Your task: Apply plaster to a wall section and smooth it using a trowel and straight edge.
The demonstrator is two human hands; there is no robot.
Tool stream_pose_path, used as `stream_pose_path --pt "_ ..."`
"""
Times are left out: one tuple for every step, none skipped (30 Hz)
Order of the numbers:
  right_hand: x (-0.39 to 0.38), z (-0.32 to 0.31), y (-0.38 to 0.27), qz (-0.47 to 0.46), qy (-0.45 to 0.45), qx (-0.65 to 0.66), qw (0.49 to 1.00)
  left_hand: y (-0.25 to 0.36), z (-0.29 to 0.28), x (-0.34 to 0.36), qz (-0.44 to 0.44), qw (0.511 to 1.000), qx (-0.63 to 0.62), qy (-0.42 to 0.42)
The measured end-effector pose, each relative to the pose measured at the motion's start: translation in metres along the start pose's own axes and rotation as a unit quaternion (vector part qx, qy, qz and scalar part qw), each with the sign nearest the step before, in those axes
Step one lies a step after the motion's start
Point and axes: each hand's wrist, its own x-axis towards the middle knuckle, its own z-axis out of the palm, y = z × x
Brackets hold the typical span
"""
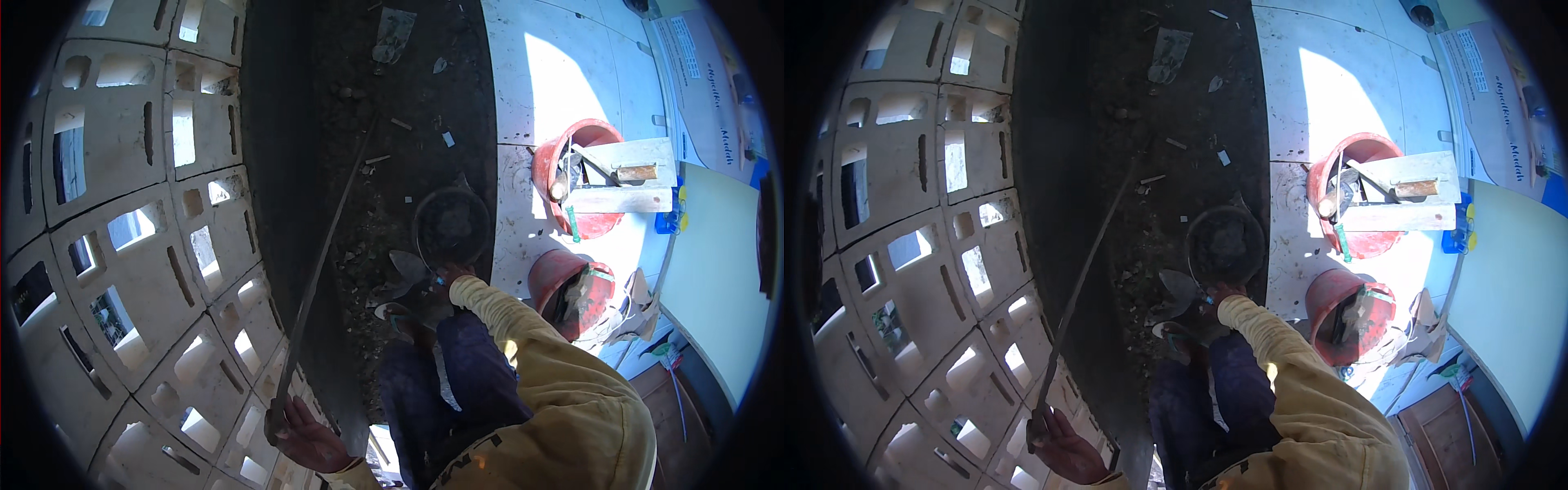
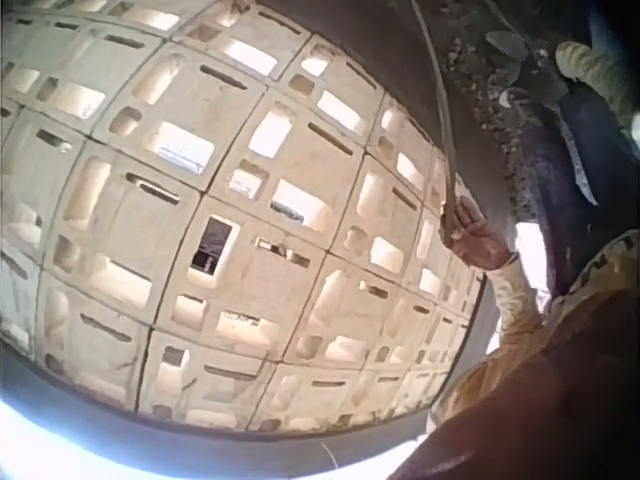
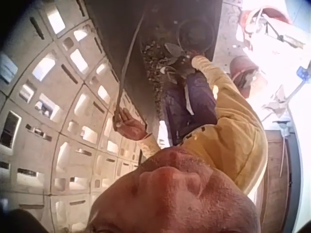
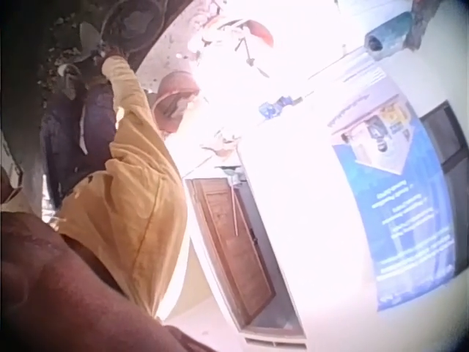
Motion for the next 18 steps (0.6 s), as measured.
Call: stream_pose_path --pt "-0.005 -0.011 0.000 0.003 0.010 0.004 1.000 0.005 0.006 0.005 0.017 1.000 0.016 -0.001" --pt "-0.009 -0.022 0.001 -0.013 0.033 0.019 0.999 0.012 0.013 0.010 0.039 0.998 0.050 0.000" --pt "-0.012 -0.034 0.005 -0.004 0.015 0.057 0.998 0.018 0.019 0.014 0.037 0.999 0.028 -0.002" --pt "-0.014 -0.046 0.008 -0.002 0.011 0.099 0.995 0.024 0.027 0.019 0.055 0.997 0.052 -0.013" --pt "-0.012 -0.056 0.008 0.003 0.004 0.093 0.996 0.031 0.034 0.023 0.070 0.995 0.074 -0.013" --pt "-0.008 -0.066 0.007 0.018 0.051 0.164 0.985 0.038 0.041 0.028 0.080 0.994 0.069 -0.023" --pt "-0.005 -0.076 0.009 0.053 0.086 0.225 0.969 0.044 0.050 0.034 0.087 0.993 0.075 -0.029" --pt "-0.003 -0.087 0.012 0.029 0.108 0.232 0.966 0.050 0.058 0.041 0.091 0.992 0.078 -0.030" --pt "0.001 -0.099 0.016 0.041 0.076 0.253 0.964 0.055 0.068 0.047 0.146 0.977 0.145 -0.060" --pt "0.002 -0.108 0.017 0.059 0.044 0.276 0.958 0.063 0.076 0.054 0.152 0.977 0.138 -0.062" --pt "0.002 -0.113 0.012 0.074 0.076 0.237 0.966 0.071 0.084 0.062 0.156 0.972 0.160 -0.080" --pt "0.003 -0.120 0.008 0.064 0.083 0.241 0.965 0.079 0.093 0.071 0.168 0.964 0.178 -0.108" --pt "0.003 -0.128 0.003 0.072 0.076 0.233 0.967 0.087 0.102 0.078 0.158 0.962 0.185 -0.121" --pt "0.004 -0.139 -0.002 0.096 0.066 0.217 0.969 0.095 0.113 0.086 0.156 0.963 0.185 -0.120" --pt "0.004 -0.153 -0.007 0.112 0.084 0.220 0.965 0.101 0.125 0.096 0.146 0.962 0.213 -0.091" --pt "0.004 -0.168 -0.011 0.106 0.088 0.225 0.965 0.110 0.133 0.103 0.127 0.958 0.247 -0.065" --pt "0.003 -0.186 -0.014 0.114 0.090 0.229 0.962 0.119 0.142 0.111 0.127 0.949 0.281 -0.061" --pt "0.003 -0.212 -0.017 0.129 0.094 0.219 0.963 0.126 0.153 0.119 0.120 0.951 0.277 -0.064"
